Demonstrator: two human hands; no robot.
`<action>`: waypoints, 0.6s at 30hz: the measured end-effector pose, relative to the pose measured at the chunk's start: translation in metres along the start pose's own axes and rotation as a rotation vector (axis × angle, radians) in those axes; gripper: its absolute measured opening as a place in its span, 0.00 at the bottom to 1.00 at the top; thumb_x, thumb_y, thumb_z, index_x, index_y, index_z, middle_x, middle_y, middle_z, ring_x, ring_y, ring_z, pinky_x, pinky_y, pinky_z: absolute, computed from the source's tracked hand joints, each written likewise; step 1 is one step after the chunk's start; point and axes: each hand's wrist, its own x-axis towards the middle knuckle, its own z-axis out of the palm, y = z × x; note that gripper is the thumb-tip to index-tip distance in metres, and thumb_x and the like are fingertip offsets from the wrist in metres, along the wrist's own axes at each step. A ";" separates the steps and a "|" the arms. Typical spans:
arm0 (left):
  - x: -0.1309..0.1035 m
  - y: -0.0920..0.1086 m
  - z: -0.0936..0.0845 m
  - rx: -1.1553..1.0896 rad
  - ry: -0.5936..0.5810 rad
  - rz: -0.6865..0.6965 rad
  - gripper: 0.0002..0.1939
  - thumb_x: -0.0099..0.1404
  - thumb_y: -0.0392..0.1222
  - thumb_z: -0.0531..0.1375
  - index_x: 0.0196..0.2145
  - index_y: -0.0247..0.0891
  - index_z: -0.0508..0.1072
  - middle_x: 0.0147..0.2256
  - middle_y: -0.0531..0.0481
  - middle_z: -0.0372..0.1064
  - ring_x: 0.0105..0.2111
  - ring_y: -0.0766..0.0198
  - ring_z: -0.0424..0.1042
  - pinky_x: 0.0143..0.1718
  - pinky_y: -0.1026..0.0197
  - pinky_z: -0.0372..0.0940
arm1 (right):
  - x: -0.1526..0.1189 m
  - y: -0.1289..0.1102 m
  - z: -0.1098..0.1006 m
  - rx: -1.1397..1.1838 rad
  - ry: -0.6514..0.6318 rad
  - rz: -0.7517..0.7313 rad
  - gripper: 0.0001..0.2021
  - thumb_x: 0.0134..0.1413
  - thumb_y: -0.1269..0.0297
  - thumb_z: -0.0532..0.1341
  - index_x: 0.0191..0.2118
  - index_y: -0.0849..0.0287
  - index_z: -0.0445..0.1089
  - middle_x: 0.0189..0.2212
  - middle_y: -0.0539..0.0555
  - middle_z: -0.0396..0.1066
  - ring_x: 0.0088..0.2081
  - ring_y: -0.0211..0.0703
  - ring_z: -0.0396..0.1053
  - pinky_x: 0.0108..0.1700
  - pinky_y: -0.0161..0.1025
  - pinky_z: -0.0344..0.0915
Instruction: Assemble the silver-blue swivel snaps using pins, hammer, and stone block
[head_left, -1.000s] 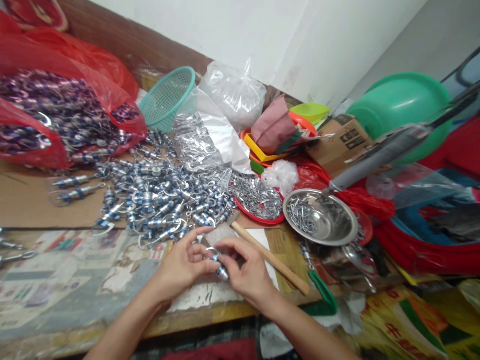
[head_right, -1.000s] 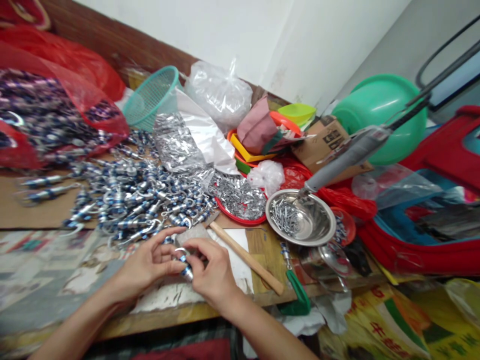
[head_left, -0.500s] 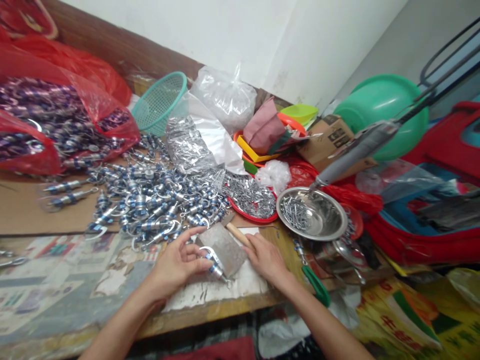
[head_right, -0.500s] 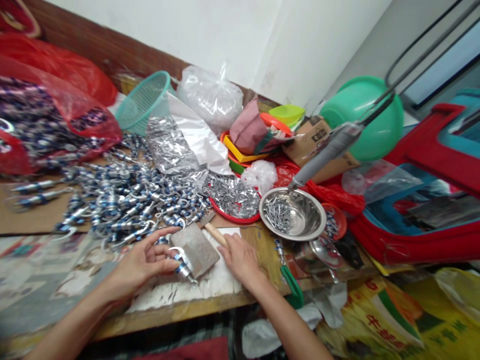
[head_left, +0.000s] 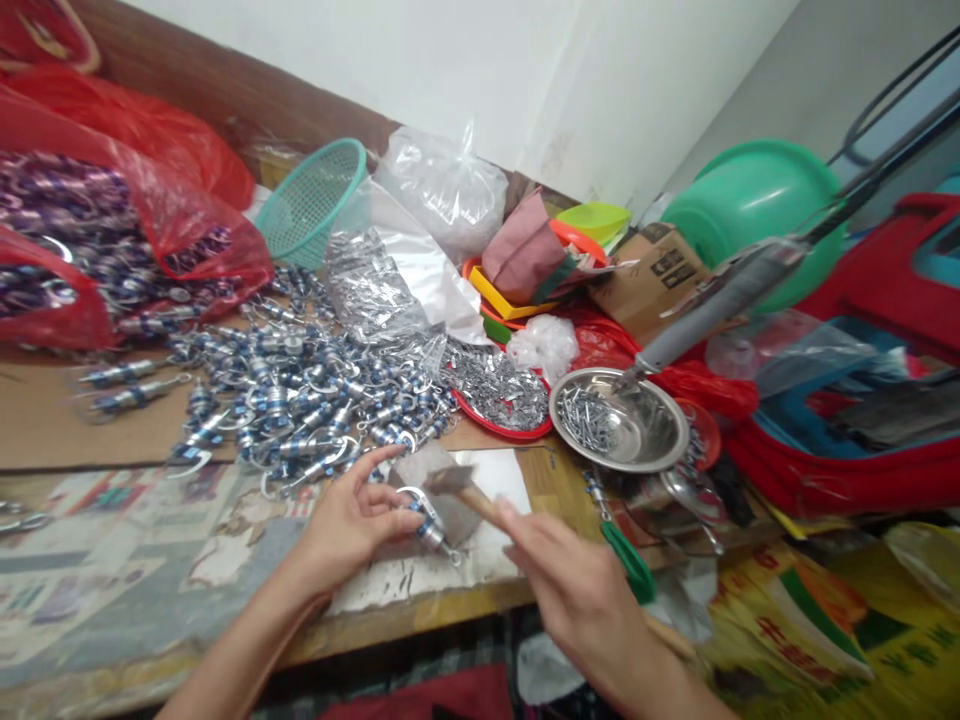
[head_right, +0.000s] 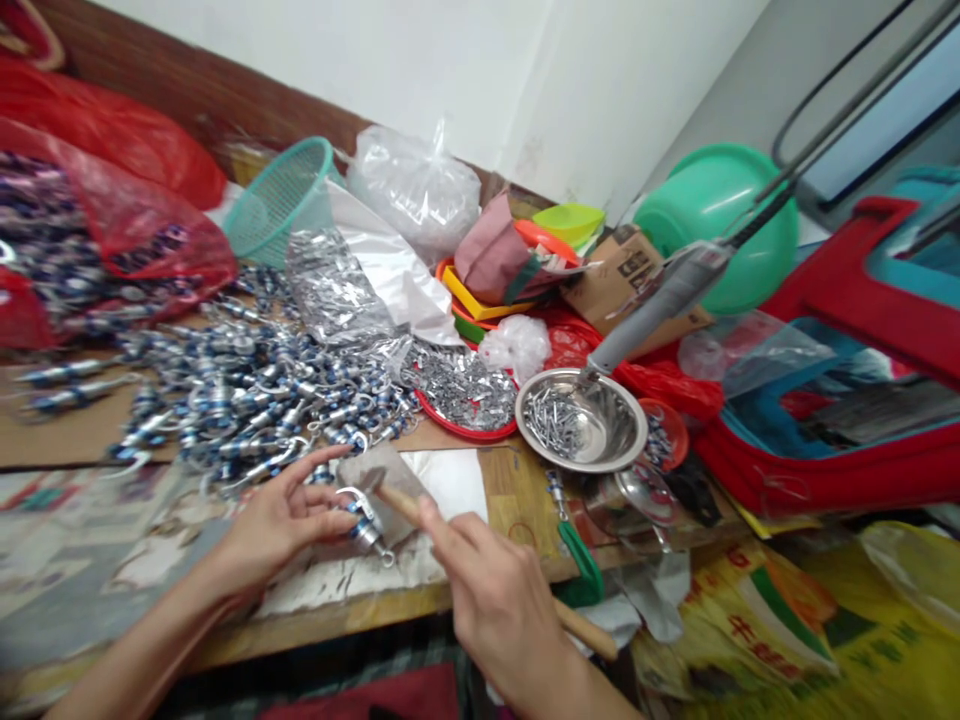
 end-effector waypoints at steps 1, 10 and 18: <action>0.000 0.000 0.000 0.000 0.004 0.000 0.41 0.41 0.34 0.67 0.52 0.36 0.56 0.21 0.56 0.70 0.22 0.64 0.71 0.27 0.62 0.66 | -0.002 0.000 0.004 -0.031 -0.077 0.015 0.26 0.55 0.75 0.50 0.59 0.48 0.50 0.34 0.53 0.69 0.33 0.42 0.68 0.34 0.36 0.66; 0.000 -0.001 0.000 0.010 0.019 -0.012 0.38 0.42 0.35 0.67 0.51 0.37 0.58 0.23 0.54 0.73 0.24 0.61 0.72 0.28 0.58 0.68 | -0.008 0.019 0.021 0.124 -0.007 0.171 0.21 0.56 0.70 0.51 0.56 0.53 0.56 0.40 0.55 0.69 0.40 0.42 0.68 0.41 0.37 0.66; -0.005 0.008 -0.003 0.455 0.042 0.246 0.01 0.44 0.36 0.65 0.19 0.39 0.76 0.27 0.46 0.74 0.30 0.55 0.71 0.35 0.55 0.65 | 0.060 0.078 0.036 -0.113 -0.090 0.220 0.13 0.57 0.67 0.51 0.44 0.57 0.69 0.37 0.52 0.73 0.37 0.40 0.70 0.39 0.36 0.67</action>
